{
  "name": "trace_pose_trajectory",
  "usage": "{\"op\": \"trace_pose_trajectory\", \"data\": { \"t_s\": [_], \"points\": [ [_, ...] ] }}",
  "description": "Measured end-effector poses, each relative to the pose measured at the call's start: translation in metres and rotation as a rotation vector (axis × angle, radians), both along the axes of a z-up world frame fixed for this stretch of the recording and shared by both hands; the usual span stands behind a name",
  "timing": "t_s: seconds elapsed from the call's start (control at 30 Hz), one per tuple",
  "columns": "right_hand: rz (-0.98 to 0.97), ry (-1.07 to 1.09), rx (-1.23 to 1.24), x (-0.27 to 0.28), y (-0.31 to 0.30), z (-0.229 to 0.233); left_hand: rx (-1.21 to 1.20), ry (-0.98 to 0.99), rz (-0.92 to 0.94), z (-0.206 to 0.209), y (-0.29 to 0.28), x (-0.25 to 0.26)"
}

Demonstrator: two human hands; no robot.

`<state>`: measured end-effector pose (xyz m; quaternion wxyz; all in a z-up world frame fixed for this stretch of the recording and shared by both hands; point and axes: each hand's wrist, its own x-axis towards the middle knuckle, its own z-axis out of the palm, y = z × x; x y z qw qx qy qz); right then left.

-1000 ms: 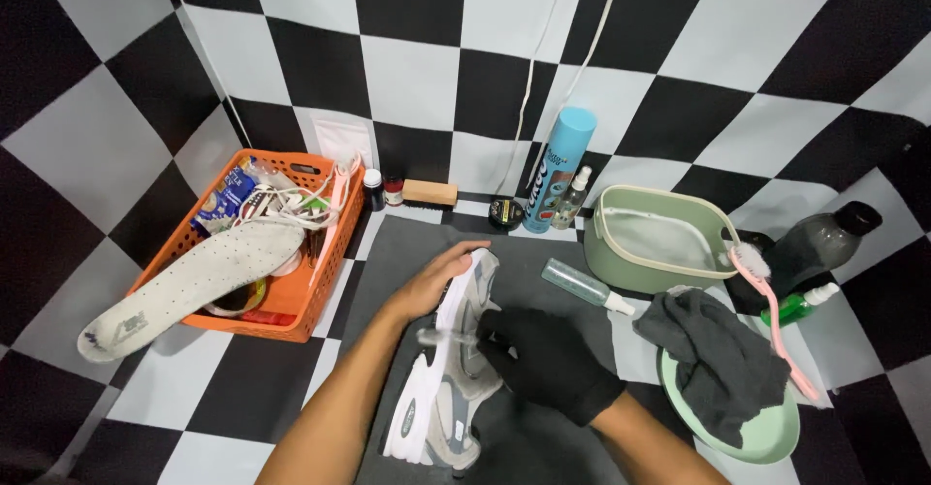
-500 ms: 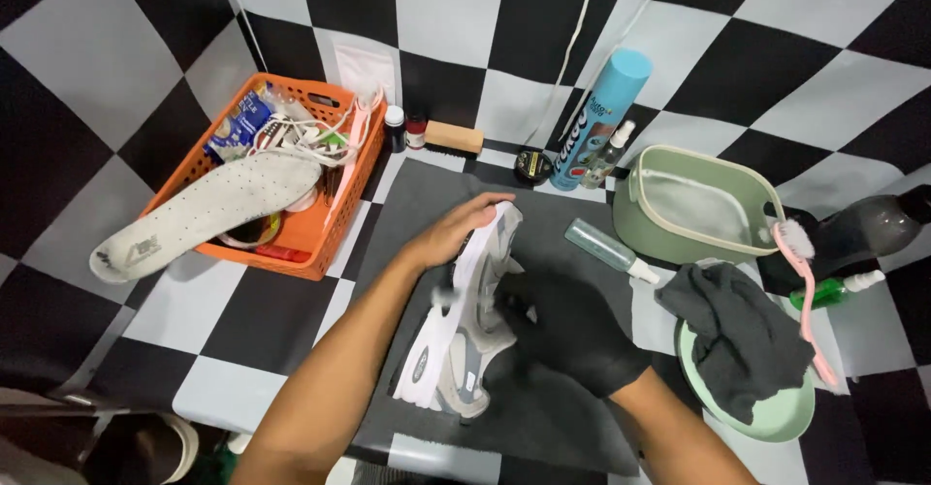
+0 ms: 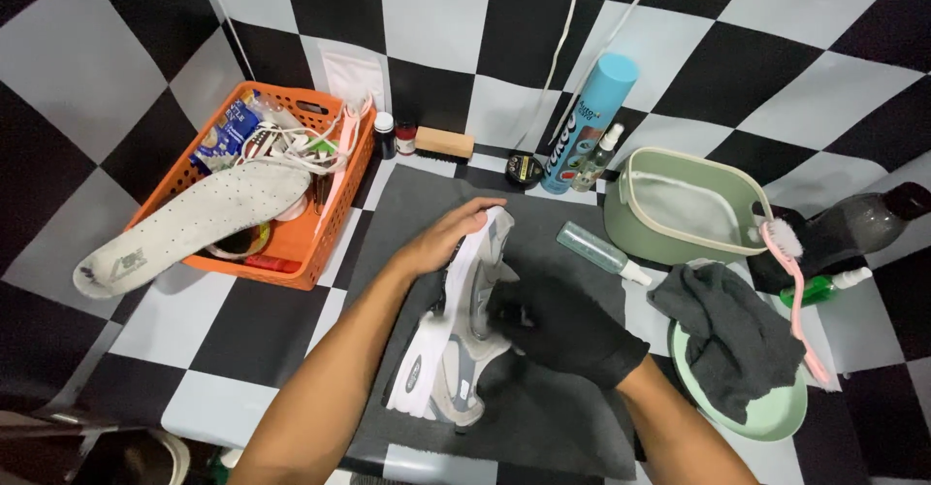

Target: Cleaning a white sneaker using a cloth and cleaning solution

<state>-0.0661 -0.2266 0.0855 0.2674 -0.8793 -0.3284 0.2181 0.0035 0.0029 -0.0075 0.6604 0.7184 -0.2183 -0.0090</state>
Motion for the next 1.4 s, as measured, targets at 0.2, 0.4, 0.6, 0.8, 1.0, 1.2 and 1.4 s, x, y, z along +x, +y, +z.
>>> {"op": "trace_pose_trajectory", "data": {
  "t_s": [0.2,0.4,0.6,0.8,1.0,1.2,1.4],
  "points": [
    [-0.074,0.055,0.031,-0.015,0.002,0.044,0.002,0.002,0.009,0.008,0.001,-0.006],
    [-0.183,-0.328,0.031,0.034,-0.010,0.010,0.003,0.026,0.009,0.002,0.001,-0.002],
    [-0.059,-0.104,0.155,0.013,-0.001,0.023,0.056,0.034,0.011,0.017,0.001,-0.010],
    [-0.171,-0.224,0.333,0.053,-0.019,0.000,-0.016,0.025,0.007,-0.002,0.002,-0.001],
    [0.084,-0.170,0.439,0.048,-0.019,0.000,-0.061,0.029,0.018,0.008,-0.003,-0.008],
    [-0.290,-0.188,0.407,0.082,-0.024,-0.037,-0.069,0.023,0.028,-0.014,0.000,0.010],
    [-0.081,-0.157,0.498,0.063,-0.012,-0.022,-0.053,0.041,0.051,0.032,-0.007,-0.023]
  ]
}}
